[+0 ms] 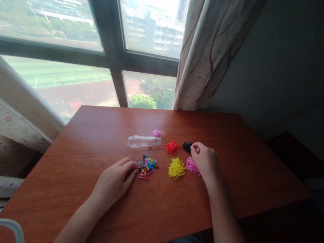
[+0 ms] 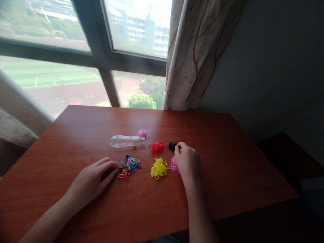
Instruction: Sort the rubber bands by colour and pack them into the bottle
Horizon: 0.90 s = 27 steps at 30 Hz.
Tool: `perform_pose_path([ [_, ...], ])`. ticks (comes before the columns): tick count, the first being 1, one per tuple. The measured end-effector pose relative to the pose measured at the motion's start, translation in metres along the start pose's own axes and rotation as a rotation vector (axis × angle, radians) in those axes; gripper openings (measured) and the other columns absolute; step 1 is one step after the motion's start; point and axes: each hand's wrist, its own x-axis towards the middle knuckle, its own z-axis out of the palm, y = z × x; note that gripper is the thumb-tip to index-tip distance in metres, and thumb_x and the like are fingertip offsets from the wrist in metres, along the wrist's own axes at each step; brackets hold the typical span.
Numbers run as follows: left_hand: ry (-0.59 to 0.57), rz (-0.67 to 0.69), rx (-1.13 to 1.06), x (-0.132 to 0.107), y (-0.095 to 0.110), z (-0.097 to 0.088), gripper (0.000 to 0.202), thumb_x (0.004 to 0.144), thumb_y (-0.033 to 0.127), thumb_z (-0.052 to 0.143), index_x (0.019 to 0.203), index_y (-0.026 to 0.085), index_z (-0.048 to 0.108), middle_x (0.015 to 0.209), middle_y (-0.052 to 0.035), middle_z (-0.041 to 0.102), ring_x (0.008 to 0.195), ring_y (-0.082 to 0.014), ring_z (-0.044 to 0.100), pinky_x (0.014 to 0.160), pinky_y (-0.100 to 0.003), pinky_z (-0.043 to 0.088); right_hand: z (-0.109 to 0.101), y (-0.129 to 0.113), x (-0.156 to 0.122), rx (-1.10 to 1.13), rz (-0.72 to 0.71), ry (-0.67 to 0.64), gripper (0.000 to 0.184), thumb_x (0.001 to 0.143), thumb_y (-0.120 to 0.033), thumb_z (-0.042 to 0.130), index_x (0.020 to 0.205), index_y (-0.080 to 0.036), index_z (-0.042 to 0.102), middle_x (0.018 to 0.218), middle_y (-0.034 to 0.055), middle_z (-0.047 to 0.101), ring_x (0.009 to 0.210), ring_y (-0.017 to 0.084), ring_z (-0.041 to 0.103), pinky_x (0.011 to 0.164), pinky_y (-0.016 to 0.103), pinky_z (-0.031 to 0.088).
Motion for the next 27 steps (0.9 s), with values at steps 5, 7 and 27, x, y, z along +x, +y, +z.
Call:
perform_pose_path([
  [5, 0.021, 0.023, 0.006, 0.0, 0.0, 0.0, 0.02, 0.093, 0.032, 0.048, 0.092, 0.025, 0.067, 0.096, -0.0011, 0.069, 0.085, -0.0171, 0.067, 0.072, -0.026, 0.05, -0.003, -0.001, -0.006, 0.024, -0.014, 0.046, 0.013, 0.086, -0.025, 0.06, 0.083, -0.023, 0.072, 0.065, 0.0005, 0.065, 0.057, 0.014, 0.054, 0.053, 0.026, 0.023],
  [7, 0.027, 0.024, 0.019, 0.0, 0.001, 0.0, 0.021, 0.094, 0.032, 0.047, 0.092, 0.025, 0.067, 0.095, -0.0013, 0.069, 0.084, -0.0171, 0.067, 0.071, -0.025, 0.049, -0.004, -0.004, -0.011, 0.037, -0.038, 0.07, 0.015, 0.087, -0.026, 0.058, 0.083, -0.023, 0.072, 0.063, 0.0002, 0.065, 0.056, 0.014, 0.055, 0.053, 0.026, 0.024],
  [27, -0.015, 0.011, 0.011, -0.001, -0.003, 0.003, 0.019, 0.095, 0.031, 0.046, 0.095, 0.024, 0.064, 0.099, -0.0018, 0.067, 0.089, -0.0185, 0.065, 0.077, -0.028, 0.048, 0.024, -0.08, -0.111, 0.312, -0.325, -0.206, 0.013, 0.09, -0.014, 0.057, 0.086, -0.024, 0.064, 0.074, -0.003, 0.068, 0.068, 0.015, 0.062, 0.062, 0.026, 0.03],
])
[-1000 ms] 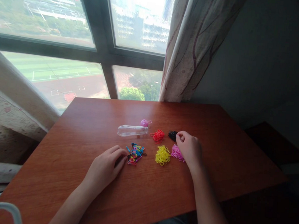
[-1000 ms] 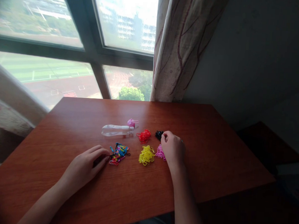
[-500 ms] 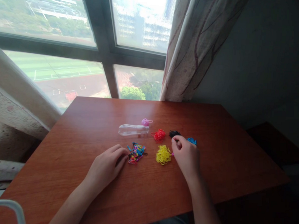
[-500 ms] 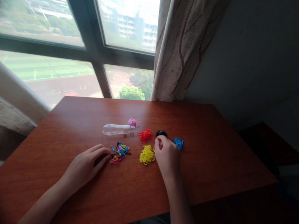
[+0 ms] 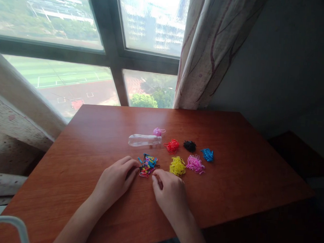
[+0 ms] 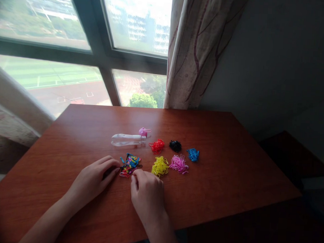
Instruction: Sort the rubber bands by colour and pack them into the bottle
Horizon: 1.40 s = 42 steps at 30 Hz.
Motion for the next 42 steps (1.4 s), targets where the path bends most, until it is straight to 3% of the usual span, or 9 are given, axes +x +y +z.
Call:
perform_pose_path([
  [15, -0.018, 0.006, -0.03, 0.001, 0.006, -0.003, 0.018, 0.096, 0.029, 0.046, 0.096, 0.024, 0.063, 0.096, -0.0013, 0.065, 0.087, -0.017, 0.063, 0.076, -0.027, 0.046, 0.014, -0.003, 0.0, 0.001, -0.02, -0.006, 0.009, 0.091, -0.018, 0.059, 0.085, -0.024, 0.064, 0.073, -0.0014, 0.069, 0.067, 0.015, 0.062, 0.061, 0.025, 0.029],
  [27, -0.017, -0.003, -0.038, -0.001, 0.005, -0.003, 0.018, 0.095, 0.029, 0.048, 0.096, 0.024, 0.064, 0.097, -0.0014, 0.065, 0.087, -0.0171, 0.063, 0.076, -0.027, 0.047, 0.011, 0.005, -0.004, 0.095, 0.046, 0.061, 0.012, 0.094, -0.022, 0.055, 0.089, -0.023, 0.066, 0.074, -0.0002, 0.069, 0.066, 0.015, 0.061, 0.064, 0.024, 0.034],
  [42, -0.008, 0.001, 0.016, -0.001, 0.004, 0.0, 0.016, 0.094, 0.027, 0.048, 0.093, 0.024, 0.064, 0.094, -0.0006, 0.065, 0.087, -0.0175, 0.063, 0.074, -0.027, 0.047, 0.011, 0.008, -0.011, 0.059, -0.026, 0.039, 0.017, 0.095, -0.021, 0.052, 0.083, -0.022, 0.064, 0.074, -0.0003, 0.066, 0.069, 0.015, 0.059, 0.066, 0.026, 0.031],
])
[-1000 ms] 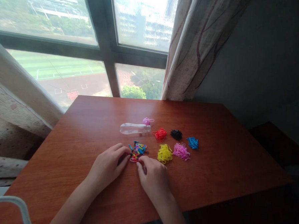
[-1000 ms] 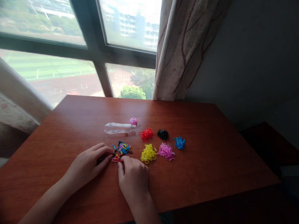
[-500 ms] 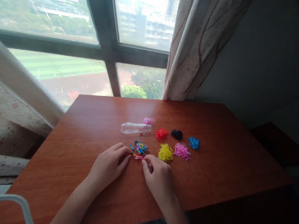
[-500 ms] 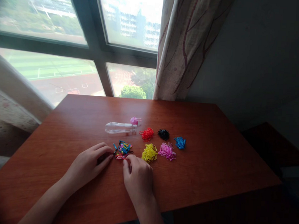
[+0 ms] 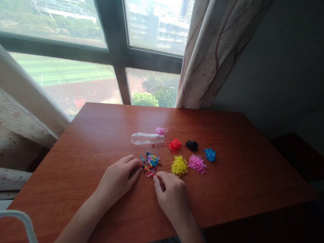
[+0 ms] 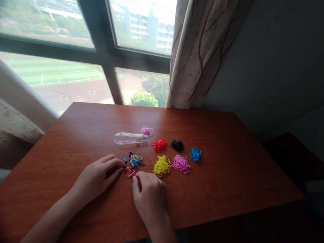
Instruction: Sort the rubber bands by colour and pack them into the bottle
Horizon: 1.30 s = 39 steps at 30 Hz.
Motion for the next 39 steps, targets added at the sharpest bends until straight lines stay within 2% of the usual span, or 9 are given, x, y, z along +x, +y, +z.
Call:
perform_pose_path([
  [12, 0.039, 0.001, -0.009, -0.001, 0.001, -0.002, 0.018, 0.093, 0.028, 0.047, 0.095, 0.024, 0.064, 0.097, -0.0016, 0.067, 0.086, -0.0171, 0.065, 0.074, -0.026, 0.049, -0.003, -0.003, 0.0, -0.02, -0.016, -0.007, 0.016, 0.094, -0.019, 0.053, 0.083, -0.022, 0.064, 0.074, -0.0006, 0.066, 0.072, 0.016, 0.06, 0.067, 0.025, 0.033],
  [20, 0.089, -0.018, -0.049, 0.0, 0.001, -0.004, 0.017, 0.092, 0.029, 0.049, 0.092, 0.023, 0.065, 0.088, 0.0, 0.065, 0.072, -0.0136, 0.061, 0.066, -0.024, 0.047, -0.003, -0.003, 0.0, -0.022, -0.021, -0.006, 0.015, 0.093, -0.018, 0.053, 0.083, -0.022, 0.064, 0.075, -0.0002, 0.067, 0.072, 0.015, 0.06, 0.067, 0.024, 0.033],
  [24, 0.092, 0.005, -0.075, 0.002, 0.002, -0.005, 0.018, 0.093, 0.026, 0.048, 0.092, 0.022, 0.065, 0.086, 0.0, 0.064, 0.07, -0.0126, 0.06, 0.065, -0.023, 0.046, -0.004, -0.004, 0.001, -0.016, -0.015, -0.015, 0.016, 0.093, -0.017, 0.053, 0.083, -0.022, 0.064, 0.076, 0.0002, 0.068, 0.073, 0.015, 0.061, 0.067, 0.024, 0.033],
  [27, 0.083, 0.049, -0.066, 0.008, 0.01, -0.01, 0.017, 0.093, 0.024, 0.048, 0.094, 0.021, 0.065, 0.089, -0.001, 0.065, 0.071, -0.0124, 0.06, 0.066, -0.023, 0.047, -0.004, -0.003, 0.002, -0.009, -0.018, -0.02, 0.016, 0.094, -0.018, 0.052, 0.083, -0.022, 0.063, 0.077, 0.0005, 0.068, 0.073, 0.015, 0.061, 0.067, 0.024, 0.033],
  [31, 0.075, 0.176, -0.019, 0.034, 0.035, -0.019, 0.017, 0.091, 0.025, 0.05, 0.094, 0.021, 0.067, 0.093, -0.003, 0.067, 0.074, -0.0134, 0.062, 0.066, -0.023, 0.047, -0.003, -0.003, 0.002, 0.006, -0.021, -0.015, 0.016, 0.094, -0.018, 0.051, 0.083, -0.022, 0.063, 0.076, 0.0002, 0.068, 0.072, 0.015, 0.061, 0.067, 0.024, 0.033],
  [34, 0.071, 0.275, 0.015, 0.069, 0.058, -0.021, 0.02, 0.092, 0.023, 0.049, 0.093, 0.021, 0.068, 0.093, -0.0047, 0.067, 0.076, -0.0144, 0.062, 0.063, -0.024, 0.046, -0.004, -0.003, 0.002, -0.005, -0.011, -0.013, 0.016, 0.093, -0.018, 0.052, 0.081, -0.022, 0.063, 0.074, -0.0002, 0.068, 0.071, 0.015, 0.061, 0.065, 0.023, 0.033],
  [36, 0.012, 0.315, 0.085, 0.095, 0.073, -0.018, 0.023, 0.093, 0.024, 0.046, 0.095, 0.02, 0.069, 0.093, -0.0056, 0.066, 0.071, -0.0139, 0.061, 0.06, -0.024, 0.044, -0.004, -0.004, 0.003, -0.009, -0.004, -0.012, 0.016, 0.092, -0.019, 0.053, 0.081, -0.022, 0.063, 0.074, -0.0006, 0.068, 0.07, 0.014, 0.061, 0.065, 0.023, 0.033],
  [39, -0.06, 0.389, 0.15, 0.131, 0.089, -0.01, 0.022, 0.09, 0.022, 0.049, 0.096, 0.02, 0.07, 0.098, -0.0065, 0.067, 0.076, -0.0161, 0.062, 0.064, -0.027, 0.045, -0.005, -0.004, 0.004, 0.0, -0.005, -0.013, 0.015, 0.092, -0.018, 0.053, 0.082, -0.022, 0.063, 0.075, -0.0012, 0.068, 0.072, 0.015, 0.061, 0.065, 0.023, 0.033],
])
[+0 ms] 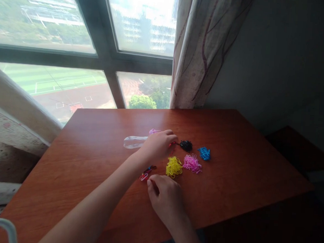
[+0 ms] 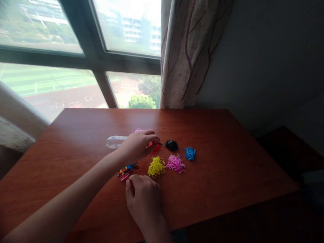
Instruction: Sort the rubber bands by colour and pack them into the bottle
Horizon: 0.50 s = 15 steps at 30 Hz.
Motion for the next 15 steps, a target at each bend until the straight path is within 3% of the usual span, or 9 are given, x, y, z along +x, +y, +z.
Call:
perform_pose_path([
  [5, -0.062, 0.063, 0.02, 0.037, 0.002, 0.012, 0.022, 0.09, 0.023, 0.049, 0.095, 0.022, 0.071, 0.096, -0.0061, 0.067, 0.076, -0.0169, 0.064, 0.062, -0.027, 0.043, 0.0, 0.0, 0.0, 0.015, -0.004, -0.003, 0.015, 0.092, -0.018, 0.052, 0.08, -0.022, 0.062, 0.074, -0.0012, 0.067, 0.07, 0.014, 0.061, 0.065, 0.023, 0.033],
  [15, -0.144, -0.028, 0.076, 0.067, 0.0, 0.028, 0.019, 0.083, 0.023, 0.055, 0.09, 0.018, 0.072, 0.082, -0.0091, 0.069, 0.066, -0.0173, 0.06, 0.061, -0.029, 0.039, 0.001, 0.002, 0.0, 0.044, 0.003, 0.005, 0.016, 0.093, -0.019, 0.051, 0.082, -0.022, 0.063, 0.075, -0.0011, 0.068, 0.071, 0.014, 0.061, 0.066, 0.023, 0.033],
])
